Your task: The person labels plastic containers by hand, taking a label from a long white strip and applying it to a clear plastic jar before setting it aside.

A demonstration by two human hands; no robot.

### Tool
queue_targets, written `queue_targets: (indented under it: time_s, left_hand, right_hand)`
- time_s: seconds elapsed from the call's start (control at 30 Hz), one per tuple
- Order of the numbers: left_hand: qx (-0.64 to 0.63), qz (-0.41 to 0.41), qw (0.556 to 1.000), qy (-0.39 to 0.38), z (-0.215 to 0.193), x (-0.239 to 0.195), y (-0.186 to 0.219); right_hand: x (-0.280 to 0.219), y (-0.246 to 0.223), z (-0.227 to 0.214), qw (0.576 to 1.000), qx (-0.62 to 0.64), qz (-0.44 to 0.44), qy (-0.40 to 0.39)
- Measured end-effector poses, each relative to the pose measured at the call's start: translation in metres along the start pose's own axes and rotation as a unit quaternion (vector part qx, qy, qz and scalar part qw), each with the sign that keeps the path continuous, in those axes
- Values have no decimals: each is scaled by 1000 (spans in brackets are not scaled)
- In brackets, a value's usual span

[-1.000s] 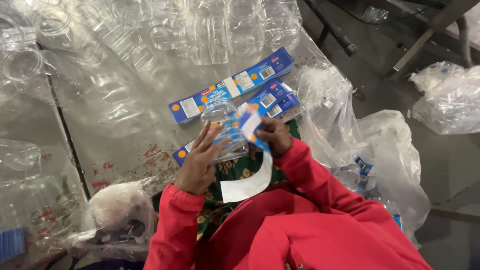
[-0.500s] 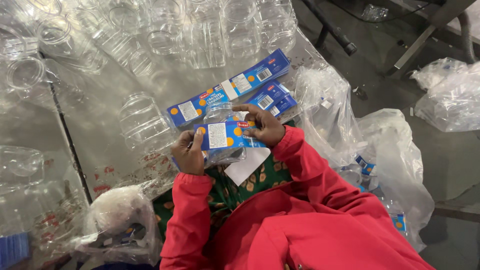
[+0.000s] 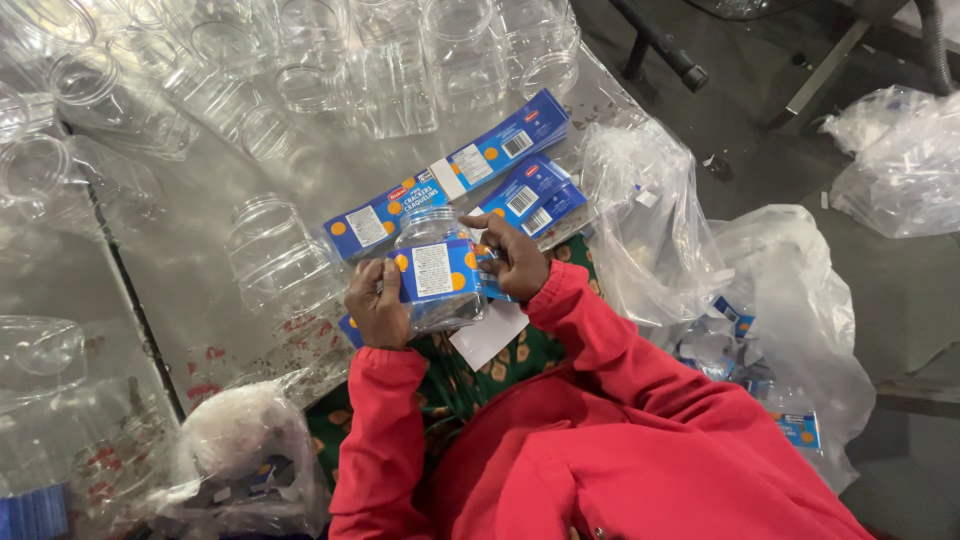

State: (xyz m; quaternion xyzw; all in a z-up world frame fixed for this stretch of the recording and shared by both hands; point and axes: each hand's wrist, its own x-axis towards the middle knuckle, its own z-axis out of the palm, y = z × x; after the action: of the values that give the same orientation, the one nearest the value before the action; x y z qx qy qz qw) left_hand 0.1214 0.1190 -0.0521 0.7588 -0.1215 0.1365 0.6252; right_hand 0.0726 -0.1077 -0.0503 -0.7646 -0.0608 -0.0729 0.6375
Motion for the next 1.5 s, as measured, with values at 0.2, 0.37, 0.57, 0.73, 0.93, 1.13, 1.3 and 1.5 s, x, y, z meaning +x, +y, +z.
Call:
queue_targets:
  time_s: [0.2, 0.37, 0.57, 0.73, 0.93, 1.13, 1.3, 1.5]
  left_hand:
    - [-34, -83, 996, -16, 7, -4, -68]
    - [-182, -103, 976, -59, 2, -17, -76]
    - [-497, -183, 832, -166, -19, -27, -42]
    - [-575, -249, 771, -116, -29, -29, 42]
    - [-609, -159, 767, -124, -26, -36, 95]
    - [-458, -27, 888, -8, -18, -53, 80]
    - [-206, 89, 970, 95, -17, -53, 79]
    - [-59, 88, 993, 47, -21, -55, 99]
  right_hand:
    - [-1, 16, 6, 992, -121, -25, 27]
    - [4, 70, 4, 943, -302, -135, 38]
    - [2, 40, 13, 995, 50, -53, -70]
    - [-5, 23, 20, 992, -15, -113, -46]
    - [-8, 23, 23, 976, -102, -190, -18]
    - [-16, -21, 32, 946, -184, -265, 3]
    - [-28, -92, 37, 958, 267, -92, 59]
    - [-36, -138, 13, 939, -104, -274, 177]
